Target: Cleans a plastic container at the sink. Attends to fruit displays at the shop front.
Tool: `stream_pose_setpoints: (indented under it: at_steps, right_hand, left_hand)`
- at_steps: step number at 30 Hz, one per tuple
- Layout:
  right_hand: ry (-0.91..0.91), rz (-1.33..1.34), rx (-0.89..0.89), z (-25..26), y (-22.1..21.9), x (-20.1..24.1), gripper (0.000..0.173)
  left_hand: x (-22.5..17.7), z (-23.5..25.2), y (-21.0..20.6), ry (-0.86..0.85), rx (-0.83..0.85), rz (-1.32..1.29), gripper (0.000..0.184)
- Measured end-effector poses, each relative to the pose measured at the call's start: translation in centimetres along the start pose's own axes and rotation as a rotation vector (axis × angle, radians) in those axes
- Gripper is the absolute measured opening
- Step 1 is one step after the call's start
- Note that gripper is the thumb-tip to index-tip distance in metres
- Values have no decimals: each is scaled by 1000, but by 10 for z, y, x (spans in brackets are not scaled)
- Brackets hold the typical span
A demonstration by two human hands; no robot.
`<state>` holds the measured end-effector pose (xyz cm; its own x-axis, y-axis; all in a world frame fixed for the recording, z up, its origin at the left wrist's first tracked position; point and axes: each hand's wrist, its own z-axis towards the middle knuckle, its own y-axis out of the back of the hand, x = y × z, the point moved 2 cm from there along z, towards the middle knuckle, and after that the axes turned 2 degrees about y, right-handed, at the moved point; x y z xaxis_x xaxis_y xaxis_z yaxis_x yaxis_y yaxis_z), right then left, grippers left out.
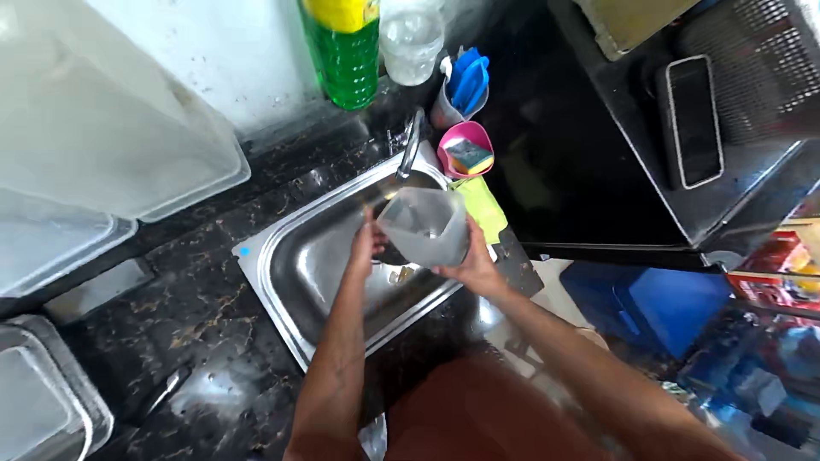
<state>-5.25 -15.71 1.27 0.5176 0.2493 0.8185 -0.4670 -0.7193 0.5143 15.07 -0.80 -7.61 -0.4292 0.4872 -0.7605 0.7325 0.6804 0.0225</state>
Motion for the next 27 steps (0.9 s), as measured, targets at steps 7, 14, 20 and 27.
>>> stream_pose_setpoints:
  at_steps: [7,14,20,27]
  right_hand:
    - [-122,-375,236,53,-19,10,100]
    - [134,-366,134,122,6,95,46]
    - [-29,-641,175,208,-47,132,55]
    - [228,-1009,238,247,-89,125,25]
  left_hand:
    - [-31,-28,25,30,-139,22,44]
    - [-9,-14,12,-122,-275,176,59]
    - [-9,-44,24,-212,-348,104,56]
    - [-18,-82,18,-447,-516,242,33]
